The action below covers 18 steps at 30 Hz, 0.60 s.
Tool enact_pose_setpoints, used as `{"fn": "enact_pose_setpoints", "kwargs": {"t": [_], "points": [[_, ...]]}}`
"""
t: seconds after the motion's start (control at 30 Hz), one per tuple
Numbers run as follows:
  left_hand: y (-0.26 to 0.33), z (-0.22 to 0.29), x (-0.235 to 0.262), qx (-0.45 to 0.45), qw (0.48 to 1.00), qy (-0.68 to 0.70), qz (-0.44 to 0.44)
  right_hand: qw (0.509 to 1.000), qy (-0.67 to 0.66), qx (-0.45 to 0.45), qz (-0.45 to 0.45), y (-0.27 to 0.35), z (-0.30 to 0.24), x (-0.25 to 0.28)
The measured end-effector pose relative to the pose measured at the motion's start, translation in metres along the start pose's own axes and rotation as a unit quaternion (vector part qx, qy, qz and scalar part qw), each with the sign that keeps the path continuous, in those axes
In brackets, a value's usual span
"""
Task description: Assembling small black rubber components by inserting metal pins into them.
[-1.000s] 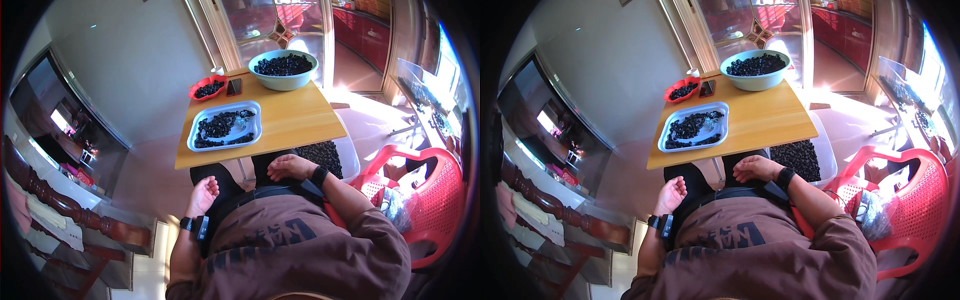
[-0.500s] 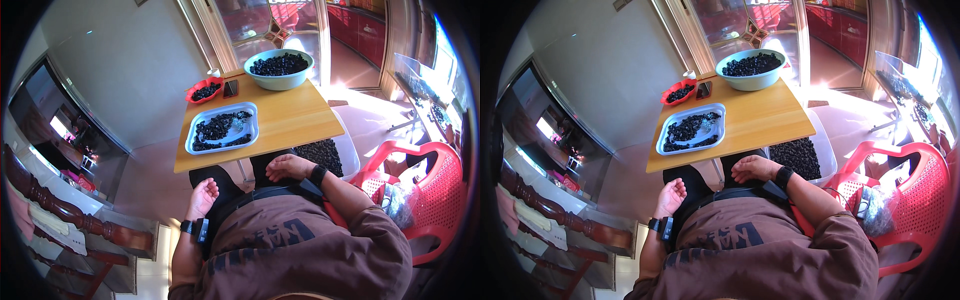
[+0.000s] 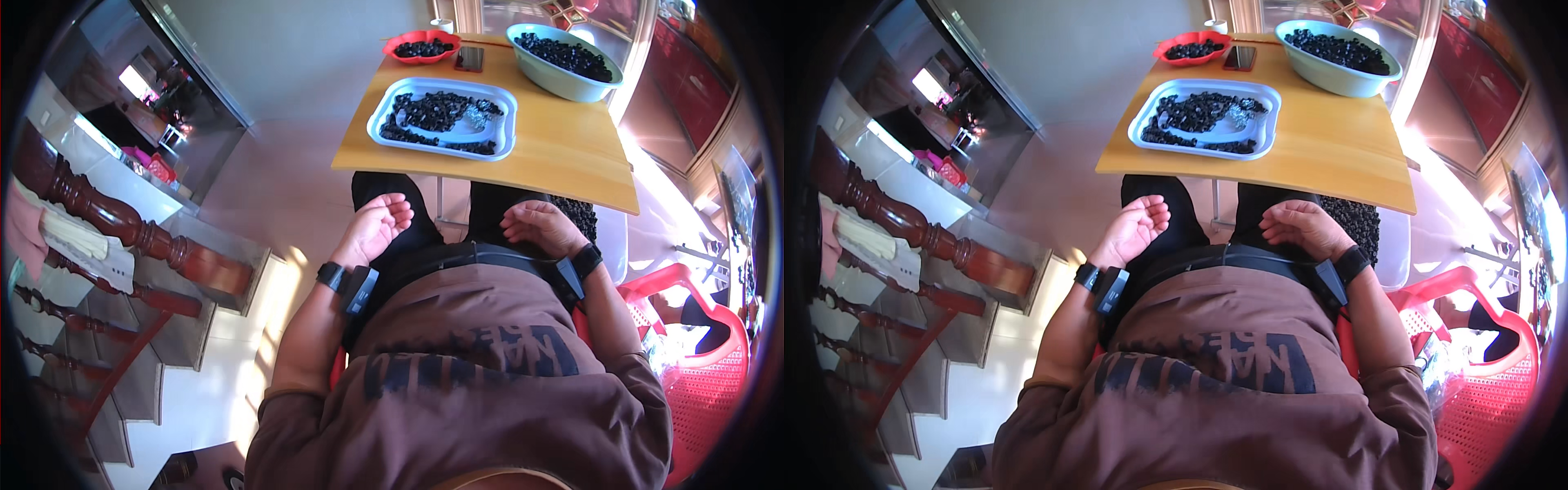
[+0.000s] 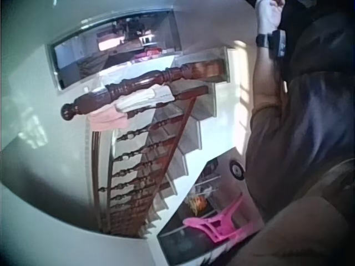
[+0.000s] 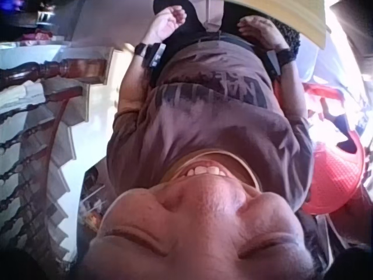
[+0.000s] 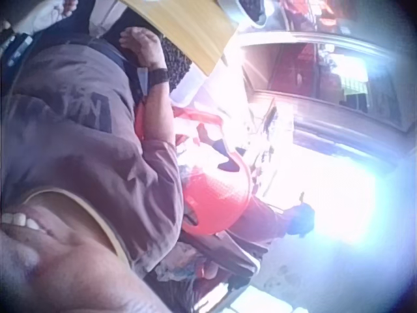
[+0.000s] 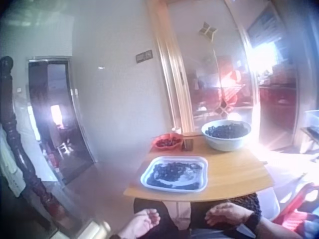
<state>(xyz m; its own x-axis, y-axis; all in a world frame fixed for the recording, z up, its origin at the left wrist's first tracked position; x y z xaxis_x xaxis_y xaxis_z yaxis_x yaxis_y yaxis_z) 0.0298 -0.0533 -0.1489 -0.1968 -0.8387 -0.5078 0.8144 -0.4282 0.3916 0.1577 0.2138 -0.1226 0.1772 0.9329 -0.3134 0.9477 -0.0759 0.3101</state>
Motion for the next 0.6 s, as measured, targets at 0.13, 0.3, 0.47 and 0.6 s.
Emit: {"fn": "enact_pose_setpoints", "kwargs": {"t": [0.13,0.3,0.47,0.6], "points": [[0.0042,0.0006,0.0009,0.0,1.0,0.007,0.019,1.0,0.006,-0.004,0.006,-0.0002,0.0016,-0.001],[0.0062,-0.0002,0.0014,0.0,1.0,-0.003,0.021,1.0,0.005,-0.004,0.003,0.0018,0.0024,-0.0019],[0.0058,-0.0004,0.0011,0.002,1.0,-0.005,0.022,1.0,0.0,-0.001,0.002,0.0038,0.0003,-0.0026],[0.0065,0.0003,0.0005,0.002,1.0,-0.011,0.017,1.0,0.001,0.001,0.0,0.0034,0.0,-0.0018]]}}
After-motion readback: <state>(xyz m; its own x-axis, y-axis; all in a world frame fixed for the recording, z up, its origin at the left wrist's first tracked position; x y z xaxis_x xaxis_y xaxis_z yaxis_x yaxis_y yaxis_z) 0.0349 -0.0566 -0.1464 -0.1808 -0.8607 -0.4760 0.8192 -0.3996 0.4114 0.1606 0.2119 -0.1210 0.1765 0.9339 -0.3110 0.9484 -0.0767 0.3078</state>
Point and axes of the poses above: each hand's wrist, its own y-axis away from the middle knuckle, its own x-axis out of the back of the hand, z = x × y, the point moved 7 cm from there along -y, towards the middle knuckle, and after that the axes turned 14 degrees about z, right-handed, at the moved point
